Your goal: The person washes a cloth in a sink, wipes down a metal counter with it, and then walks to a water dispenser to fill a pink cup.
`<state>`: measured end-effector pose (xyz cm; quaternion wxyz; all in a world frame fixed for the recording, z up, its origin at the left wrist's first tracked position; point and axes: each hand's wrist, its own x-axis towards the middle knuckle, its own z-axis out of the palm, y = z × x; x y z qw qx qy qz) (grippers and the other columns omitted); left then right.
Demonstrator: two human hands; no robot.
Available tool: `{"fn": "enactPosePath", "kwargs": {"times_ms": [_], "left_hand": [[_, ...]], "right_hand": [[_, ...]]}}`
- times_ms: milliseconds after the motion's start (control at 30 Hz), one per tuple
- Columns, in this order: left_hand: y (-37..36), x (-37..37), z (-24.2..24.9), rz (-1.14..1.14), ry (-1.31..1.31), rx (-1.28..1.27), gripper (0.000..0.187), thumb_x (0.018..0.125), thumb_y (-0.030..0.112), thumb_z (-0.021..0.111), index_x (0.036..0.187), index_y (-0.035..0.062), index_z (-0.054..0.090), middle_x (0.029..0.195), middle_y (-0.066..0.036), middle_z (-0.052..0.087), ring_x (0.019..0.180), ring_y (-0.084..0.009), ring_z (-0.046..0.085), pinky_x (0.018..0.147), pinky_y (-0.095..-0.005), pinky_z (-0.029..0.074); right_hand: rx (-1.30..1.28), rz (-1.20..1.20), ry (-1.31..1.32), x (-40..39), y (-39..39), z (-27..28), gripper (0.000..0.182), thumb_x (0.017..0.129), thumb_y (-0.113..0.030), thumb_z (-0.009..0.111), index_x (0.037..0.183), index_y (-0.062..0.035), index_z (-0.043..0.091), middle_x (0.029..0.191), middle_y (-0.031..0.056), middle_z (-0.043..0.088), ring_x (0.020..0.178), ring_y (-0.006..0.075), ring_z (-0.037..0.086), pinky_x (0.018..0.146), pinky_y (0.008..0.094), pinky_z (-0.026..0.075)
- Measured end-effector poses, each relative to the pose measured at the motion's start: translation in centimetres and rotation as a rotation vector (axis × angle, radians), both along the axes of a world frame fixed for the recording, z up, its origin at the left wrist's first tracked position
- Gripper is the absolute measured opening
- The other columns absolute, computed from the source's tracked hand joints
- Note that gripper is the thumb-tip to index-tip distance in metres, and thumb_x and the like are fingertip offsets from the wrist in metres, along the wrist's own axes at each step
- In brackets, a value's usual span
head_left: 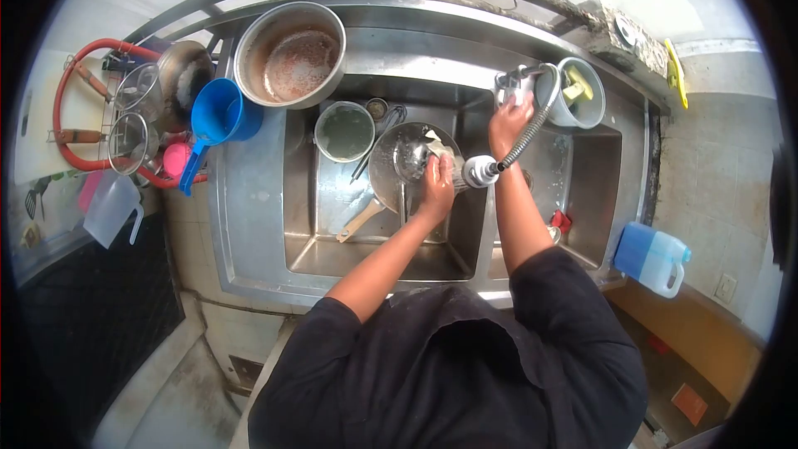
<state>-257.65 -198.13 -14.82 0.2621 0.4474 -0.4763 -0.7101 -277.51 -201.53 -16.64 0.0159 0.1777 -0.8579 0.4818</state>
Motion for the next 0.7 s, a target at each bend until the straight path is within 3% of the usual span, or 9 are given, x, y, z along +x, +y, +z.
{"fn": "enactPosePath", "kwargs": {"times_ms": [67,133,233,300,367,500,533,600,700], "left_hand": [[-0.2,0.3,-1.5,-0.004,-0.025,-0.038,0.045,0.105,0.031,0.041,0.125,-0.0086,0.047,0.119,-0.023,0.057,0.112,-0.0271,0.054,0.099,-0.0352,0.038],[0.9,0.2,-2.0,0.139,-0.160,-0.082,0.043,0.105,0.028,0.040,0.127,-0.0076,0.047,0.126,-0.023,0.056,0.120,-0.0289,0.052,0.100,-0.0358,0.039],[5.2,-1.0,-7.5,0.222,0.116,0.113,0.050,0.104,0.032,0.038,0.138,-0.0046,0.039,0.137,-0.024,0.048,0.128,-0.0336,0.046,0.105,-0.0376,0.037],[4.9,0.0,-2.3,0.101,0.179,0.398,0.058,0.104,0.036,0.034,0.146,-0.0036,0.028,0.145,-0.023,0.042,0.135,-0.0317,0.041,0.109,-0.0368,0.034],[4.8,-0.7,3.8,0.274,0.201,0.663,0.051,0.105,0.039,0.031,0.140,0.0023,0.036,0.135,-0.018,0.048,0.123,-0.0244,0.050,0.103,-0.0370,0.041],[2.7,-1.4,-0.6,0.189,0.077,0.524,0.056,0.102,0.042,0.035,0.141,0.0017,0.037,0.138,-0.021,0.047,0.121,-0.0300,0.050,0.100,-0.0402,0.041],[1.9,-2.4,-3.6,0.296,0.198,0.594,0.052,0.101,0.038,0.037,0.139,0.0022,0.039,0.129,-0.023,0.052,0.115,-0.0297,0.053,0.097,-0.0392,0.043],[-1.7,-3.1,-2.5,0.343,0.106,0.548,0.050,0.101,0.036,0.038,0.137,0.0020,0.041,0.125,-0.022,0.053,0.113,-0.0287,0.053,0.096,-0.0384,0.043],[0.4,-2.8,-3.0,0.384,0.094,0.523,0.045,0.101,0.035,0.039,0.130,0.0011,0.043,0.118,-0.020,0.056,0.108,-0.0286,0.055,0.093,-0.0386,0.043]], "right_hand": [[-0.361,-0.081,-0.437,3.6,0.6,0.0,0.057,0.103,-0.027,0.044,0.149,-0.0008,0.022,0.133,0.0219,0.044,0.106,0.0262,0.057,0.080,0.0380,0.054],[-0.682,-0.260,-0.852,7.2,0.9,-1.9,0.051,0.102,-0.033,0.045,0.140,-0.0026,0.032,0.128,0.0196,0.045,0.102,0.0289,0.057,0.076,0.0412,0.056],[-1.340,-0.244,-1.938,9.2,-0.6,-1.9,0.053,0.101,-0.041,0.037,0.130,0.0034,0.042,0.124,0.0221,0.052,0.105,0.0366,0.058,0.087,0.0489,0.053],[-1.496,-0.033,-1.957,8.5,-2.7,-4.0,0.061,0.101,-0.047,0.031,0.128,0.0049,0.045,0.122,0.0236,0.055,0.107,0.0366,0.057,0.091,0.0484,0.051],[-1.623,0.198,-1.893,6.8,-4.4,-4.5,0.065,0.099,-0.052,0.032,0.129,0.0033,0.046,0.123,0.0229,0.055,0.110,0.0341,0.056,0.089,0.0461,0.052],[-1.594,0.002,-1.697,6.1,-5.8,-5.3,0.063,0.097,-0.052,0.035,0.126,0.0021,0.049,0.121,0.0211,0.055,0.105,0.0319,0.056,0.086,0.0442,0.052],[-1.406,0.016,-1.643,6.6,-6.0,-5.2,0.062,0.097,-0.051,0.036,0.124,0.0020,0.050,0.118,0.0209,0.056,0.102,0.0316,0.057,0.084,0.0430,0.052],[-1.140,0.113,-1.541,7.4,-6.3,-5.4,0.060,0.096,-0.052,0.038,0.120,0.0019,0.053,0.109,0.0206,0.060,0.091,0.0301,0.059,0.077,0.0397,0.053],[-1.134,0.131,-1.568,6.4,-6.2,-7.2,0.061,0.095,-0.053,0.039,0.117,0.0020,0.054,0.103,0.0200,0.061,0.086,0.0290,0.059,0.074,0.0392,0.053]]}}
